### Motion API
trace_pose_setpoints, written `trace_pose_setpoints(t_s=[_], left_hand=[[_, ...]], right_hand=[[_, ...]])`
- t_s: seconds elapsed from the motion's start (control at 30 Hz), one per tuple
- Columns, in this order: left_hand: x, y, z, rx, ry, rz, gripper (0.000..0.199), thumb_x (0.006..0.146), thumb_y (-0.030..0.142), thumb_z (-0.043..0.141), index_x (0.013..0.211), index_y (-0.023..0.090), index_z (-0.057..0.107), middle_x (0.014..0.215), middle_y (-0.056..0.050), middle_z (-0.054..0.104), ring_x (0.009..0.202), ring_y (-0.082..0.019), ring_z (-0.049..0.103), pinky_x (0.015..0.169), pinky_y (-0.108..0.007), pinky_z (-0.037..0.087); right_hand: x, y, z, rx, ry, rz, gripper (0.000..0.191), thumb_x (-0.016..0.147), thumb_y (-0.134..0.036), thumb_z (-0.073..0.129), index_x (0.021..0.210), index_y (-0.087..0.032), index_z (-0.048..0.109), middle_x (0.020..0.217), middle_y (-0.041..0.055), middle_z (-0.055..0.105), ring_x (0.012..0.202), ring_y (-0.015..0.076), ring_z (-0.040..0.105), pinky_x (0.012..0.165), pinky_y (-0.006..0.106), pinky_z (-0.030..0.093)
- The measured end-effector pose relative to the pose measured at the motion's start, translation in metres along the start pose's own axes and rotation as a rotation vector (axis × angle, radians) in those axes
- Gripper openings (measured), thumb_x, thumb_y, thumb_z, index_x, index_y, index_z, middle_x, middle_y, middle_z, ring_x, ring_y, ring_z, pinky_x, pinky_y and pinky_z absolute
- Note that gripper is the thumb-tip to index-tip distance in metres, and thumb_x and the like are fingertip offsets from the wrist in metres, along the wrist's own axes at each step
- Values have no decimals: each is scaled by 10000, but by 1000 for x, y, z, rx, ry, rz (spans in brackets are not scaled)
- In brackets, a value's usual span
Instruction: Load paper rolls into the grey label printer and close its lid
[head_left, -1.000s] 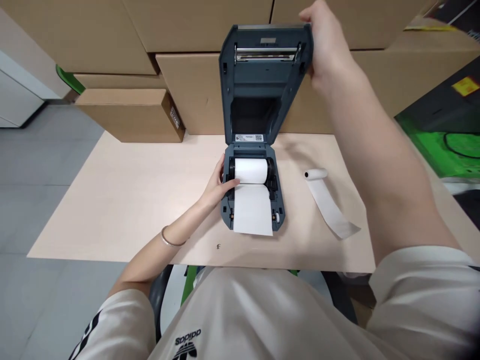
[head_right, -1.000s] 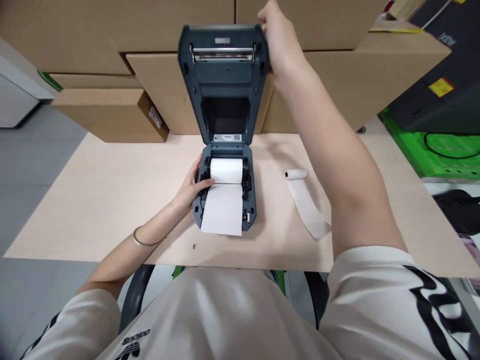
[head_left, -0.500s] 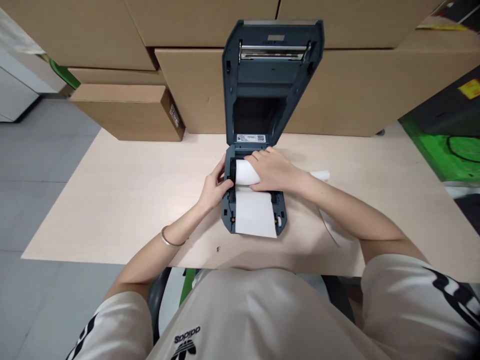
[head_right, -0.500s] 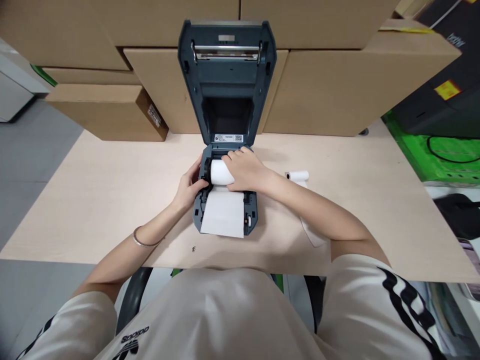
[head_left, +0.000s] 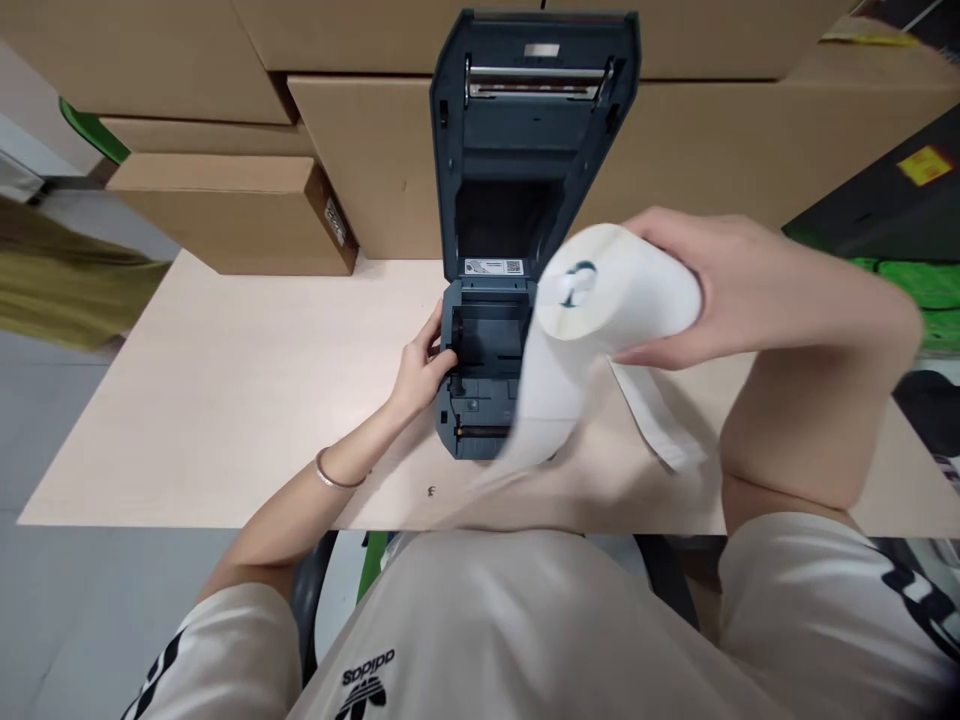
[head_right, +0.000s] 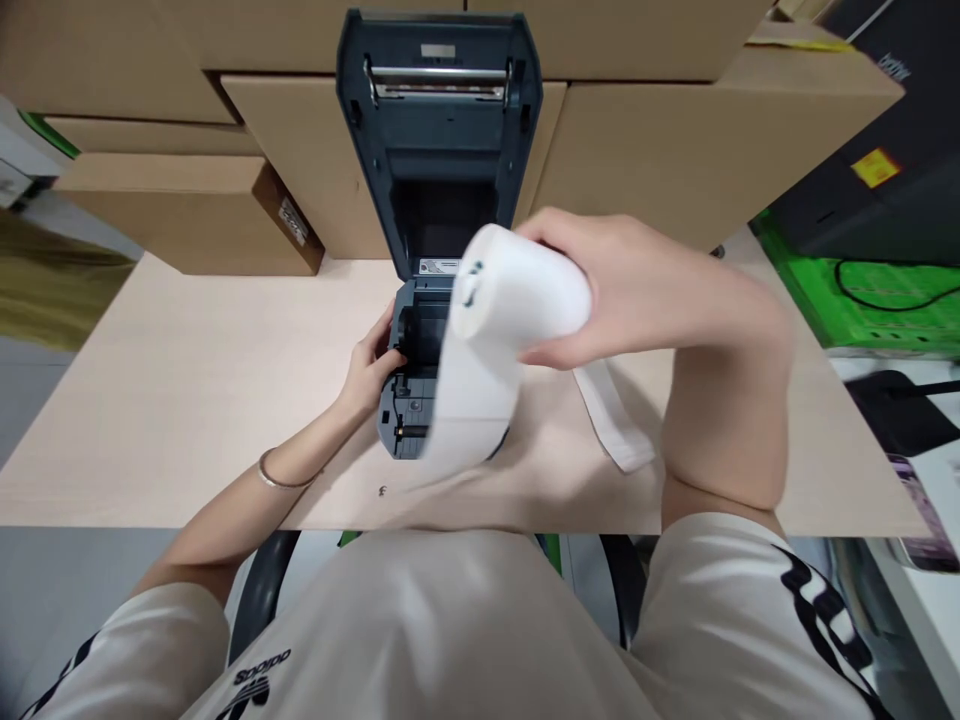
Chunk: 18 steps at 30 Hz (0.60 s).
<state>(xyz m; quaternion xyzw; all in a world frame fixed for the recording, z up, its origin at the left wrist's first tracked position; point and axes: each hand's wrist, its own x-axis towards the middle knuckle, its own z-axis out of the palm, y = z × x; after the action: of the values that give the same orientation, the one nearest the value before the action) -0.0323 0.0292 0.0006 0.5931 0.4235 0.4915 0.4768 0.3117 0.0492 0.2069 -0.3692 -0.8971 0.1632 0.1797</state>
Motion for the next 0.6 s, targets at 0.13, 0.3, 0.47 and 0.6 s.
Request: trace_pose_setpoints(t_s=[0.13, 0.3, 0.47, 0.6], left_hand=[[2, -4, -1, -21, -13, 12, 963, 850, 275, 739, 1789, 251, 529, 1859, -78, 559, 1833, -408, 345, 1475, -563, 409], [4, -9, -2, -20, -1, 22, 930, 841, 319, 772, 1750, 262, 583, 1791, -84, 641, 1801, -423, 405, 1457, -572, 435], [5, -11, -3, 0, 13, 24, 915, 850, 348, 794, 1740, 279, 595, 1788, -79, 645, 1794, -430, 414, 1430, -569, 469], [5, -8, -3, 7, 25, 32, 893, 869, 374, 826, 1729, 265, 609, 1811, -87, 618, 1806, -450, 380, 1439, -589, 448]], right_hand=[[-22, 44, -1, 0, -246, 181, 677, 655, -649, 1028, 1202, -325, 795, 1070, 36, 859, 840, 320, 795, 664, 464, 622], [-9, 75, 65, -57, -342, 413, 686, 662, -517, 958, 1297, -303, 808, 1268, 81, 880, 1098, 403, 820, 924, 537, 660], [0, 87, 110, -29, -258, 418, 795, 717, -509, 933, 1464, -296, 766, 1458, 99, 829, 1349, 440, 757, 1189, 660, 582], [-25, 102, 99, -3, -197, 446, 1195, 731, -735, 932, 1751, -239, 556, 1812, 190, 573, 1727, 553, 448, 1431, 787, 338]])
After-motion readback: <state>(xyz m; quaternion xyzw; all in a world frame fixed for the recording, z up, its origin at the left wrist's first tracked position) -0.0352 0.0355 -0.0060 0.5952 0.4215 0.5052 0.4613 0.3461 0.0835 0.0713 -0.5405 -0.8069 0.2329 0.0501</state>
